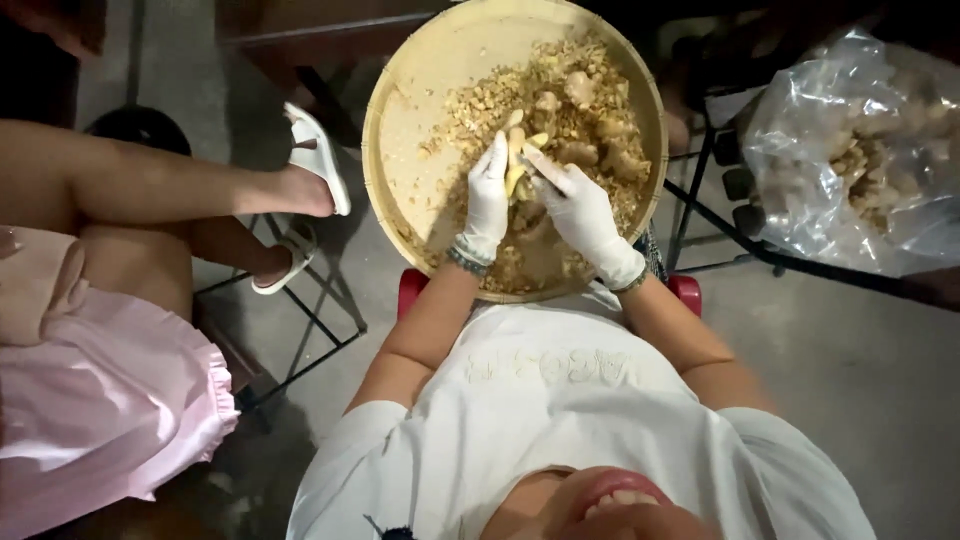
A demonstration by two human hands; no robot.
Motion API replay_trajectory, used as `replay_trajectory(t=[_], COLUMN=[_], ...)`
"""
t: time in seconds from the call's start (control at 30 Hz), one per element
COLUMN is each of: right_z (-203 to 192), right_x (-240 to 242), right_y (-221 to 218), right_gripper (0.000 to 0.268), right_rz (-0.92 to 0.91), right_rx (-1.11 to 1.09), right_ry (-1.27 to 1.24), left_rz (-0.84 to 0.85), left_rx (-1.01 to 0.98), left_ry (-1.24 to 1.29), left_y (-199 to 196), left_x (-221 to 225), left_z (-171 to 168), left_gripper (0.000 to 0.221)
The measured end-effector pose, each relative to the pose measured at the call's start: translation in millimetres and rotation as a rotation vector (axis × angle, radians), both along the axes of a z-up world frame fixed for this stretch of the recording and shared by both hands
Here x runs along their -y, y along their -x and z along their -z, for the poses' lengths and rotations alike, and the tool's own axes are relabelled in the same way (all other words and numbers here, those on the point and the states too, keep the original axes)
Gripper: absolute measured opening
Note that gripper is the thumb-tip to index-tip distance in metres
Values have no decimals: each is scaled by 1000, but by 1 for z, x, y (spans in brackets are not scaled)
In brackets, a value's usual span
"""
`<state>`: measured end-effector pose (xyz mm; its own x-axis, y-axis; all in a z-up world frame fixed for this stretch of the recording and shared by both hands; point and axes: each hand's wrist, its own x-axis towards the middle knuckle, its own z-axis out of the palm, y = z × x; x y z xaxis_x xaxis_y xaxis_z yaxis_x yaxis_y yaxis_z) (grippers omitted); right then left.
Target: A person wearing gloves is peeling ginger roots by hand over a large tray, removing skin and small nodules.
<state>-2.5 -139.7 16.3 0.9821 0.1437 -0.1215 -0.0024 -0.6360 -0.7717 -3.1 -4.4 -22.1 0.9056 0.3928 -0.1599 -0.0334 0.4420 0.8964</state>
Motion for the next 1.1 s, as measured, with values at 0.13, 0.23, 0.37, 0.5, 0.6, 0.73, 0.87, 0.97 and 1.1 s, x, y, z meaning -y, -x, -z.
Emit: replay_trajectory(t=[0.13, 0.23, 0.37, 0.5, 0.6, 0.73, 0.87, 0.97, 1.1], right_z=[29, 36, 35, 10, 10, -11, -33, -32, -59], right_x=[5, 4, 27, 23, 22, 16, 14, 16, 7], right_y=[2, 7, -17, -37, -38, -30, -30, -21, -7], right_gripper=[33, 32, 64, 44, 42, 42, 34, 41, 42], right_rz=[-138, -171, -559, -445, -402, -386, -359, -280, -292], right_rx=[298, 490, 737, 414, 570, 220, 498, 430, 143], right_ry=[71, 127, 378, 333, 345, 134, -166, -281, -453], left_rz=[-12, -6, 93, 106, 151, 49, 117, 53, -24], left_rx=[-2, -12, 133, 76, 208, 24, 236, 275, 176], left_ry=[38, 57, -110, -22, -9, 11, 112, 40, 88], left_y=[0, 2, 16, 4, -11, -17, -25, -16, -16], left_x=[-2, -5, -2, -3, -9, -17, -18, -11, -16], left_z=[23, 10, -50, -59, -22, -25, -40, -73, -22], left_gripper=[38, 41, 52, 54, 52, 62, 54, 53, 66])
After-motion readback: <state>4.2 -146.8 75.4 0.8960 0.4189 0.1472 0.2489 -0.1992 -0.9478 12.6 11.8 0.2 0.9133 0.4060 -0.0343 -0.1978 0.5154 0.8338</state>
